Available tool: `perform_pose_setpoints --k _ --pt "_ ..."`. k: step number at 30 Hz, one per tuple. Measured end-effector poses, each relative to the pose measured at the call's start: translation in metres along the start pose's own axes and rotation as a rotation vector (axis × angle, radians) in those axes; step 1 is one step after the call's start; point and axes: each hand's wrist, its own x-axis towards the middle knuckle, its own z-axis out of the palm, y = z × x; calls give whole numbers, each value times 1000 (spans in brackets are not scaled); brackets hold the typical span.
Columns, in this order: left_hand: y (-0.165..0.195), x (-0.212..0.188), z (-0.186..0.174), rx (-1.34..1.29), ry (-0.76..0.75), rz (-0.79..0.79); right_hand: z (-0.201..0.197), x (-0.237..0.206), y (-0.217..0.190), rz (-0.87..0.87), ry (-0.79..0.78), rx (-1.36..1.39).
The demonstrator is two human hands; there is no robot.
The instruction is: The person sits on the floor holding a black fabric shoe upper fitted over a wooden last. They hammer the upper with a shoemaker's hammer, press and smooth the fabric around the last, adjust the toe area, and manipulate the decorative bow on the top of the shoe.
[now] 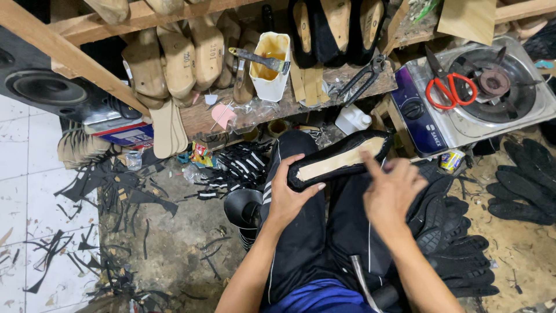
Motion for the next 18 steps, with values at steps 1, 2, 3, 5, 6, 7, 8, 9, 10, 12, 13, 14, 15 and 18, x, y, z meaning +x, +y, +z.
perform_pose_setpoints --k 1,2,3,5,6,7,8,9,10,12,13,14,15,18 --pt "1 0 -1 27 12 6 0 -2 4 2 8 3" --pt "1 0 0 52 17 10 -1 -4 8 9 15 4" --pt "1 0 0 78 24 21 0 -6 10 15 29 6" --pt "1 1 1 35 1 19 3 -12 9 -80 -8 84" --pt "1 1 1 15 -11 9 6 -13 9 -127 -34 124" --pt "2 0 1 24 -12 7 8 -14 10 -78 -36 116" --pt "2 0 1 31 -11 8 10 -13 11 -30 -35 106" --pt "3 0 0 40 -5 13 11 -12 13 12 -30 99" --pt "4 0 0 27 -9 -3 10 -9 16 -23 -17 84" --pt "4 2 -2 -1 -21 -30 6 0 20 -88 15 52" --pt "4 4 -4 20 -27 -8 3 6 20 -136 -23 81" --pt "3 6 -5 39 -35 11 -3 14 20 -183 -65 108" --pt "2 8 -6 56 -39 30 -9 24 20 -234 -107 134" --pt "-5 13 -9 89 -44 150 -22 81 18 -248 -75 456"
